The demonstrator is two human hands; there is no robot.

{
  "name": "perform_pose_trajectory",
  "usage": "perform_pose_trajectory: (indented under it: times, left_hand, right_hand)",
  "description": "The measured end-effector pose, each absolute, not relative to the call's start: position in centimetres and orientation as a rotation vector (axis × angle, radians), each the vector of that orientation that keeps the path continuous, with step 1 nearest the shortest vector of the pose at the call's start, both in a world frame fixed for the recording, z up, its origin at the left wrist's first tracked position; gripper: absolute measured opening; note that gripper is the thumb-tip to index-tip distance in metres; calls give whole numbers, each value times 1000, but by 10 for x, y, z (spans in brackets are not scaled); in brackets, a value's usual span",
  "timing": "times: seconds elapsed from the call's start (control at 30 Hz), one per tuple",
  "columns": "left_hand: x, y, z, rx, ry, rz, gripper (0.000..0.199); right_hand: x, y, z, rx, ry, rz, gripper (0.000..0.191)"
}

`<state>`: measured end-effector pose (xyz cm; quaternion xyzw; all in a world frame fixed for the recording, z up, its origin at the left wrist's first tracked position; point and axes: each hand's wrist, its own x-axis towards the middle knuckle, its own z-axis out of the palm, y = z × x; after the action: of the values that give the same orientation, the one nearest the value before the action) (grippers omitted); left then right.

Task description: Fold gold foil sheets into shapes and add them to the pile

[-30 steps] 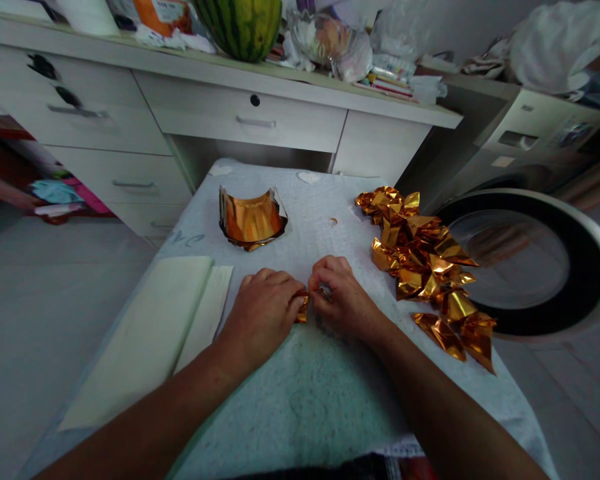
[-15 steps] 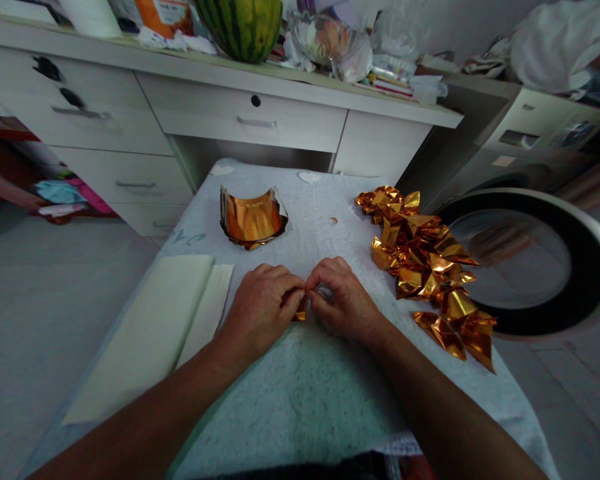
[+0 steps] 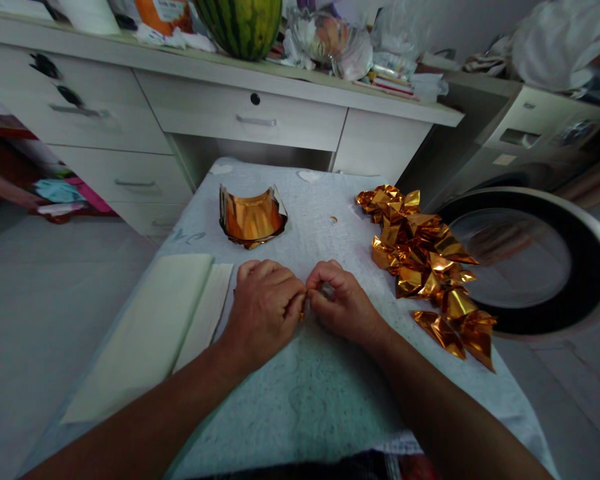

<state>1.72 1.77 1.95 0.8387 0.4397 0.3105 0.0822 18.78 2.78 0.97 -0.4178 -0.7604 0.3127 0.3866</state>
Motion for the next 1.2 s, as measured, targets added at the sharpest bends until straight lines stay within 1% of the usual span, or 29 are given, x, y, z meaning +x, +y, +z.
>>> perform_pose_trajectory:
  times: [0.2,0.47,0.63,0.77,0.9,1.2]
  left_hand:
    - [19,16,19,2601,1288,1023,23]
    - [20,14,17,2798,1297,1033,23]
    - [20,13,15,2904,1265,1090,20]
    - [19,11,14,2961,1282,1045,19]
    - [19,12,12,3002,1240,1143,18]
    - [19,13,13,3000,1254,1173,21]
  right_hand:
    - [186,28,7,-1147,-1747,1053,8]
    - [185,26,6,-1111,-1425,1453,7]
    - [185,27,5,-1082,-1385,1485,7]
    - [185,27,4,-1067,-1314,1547,5]
    - [184,25,5,-1082,-1260,1601,7]
    - [182,29,4,-1058,-1205,1597,10]
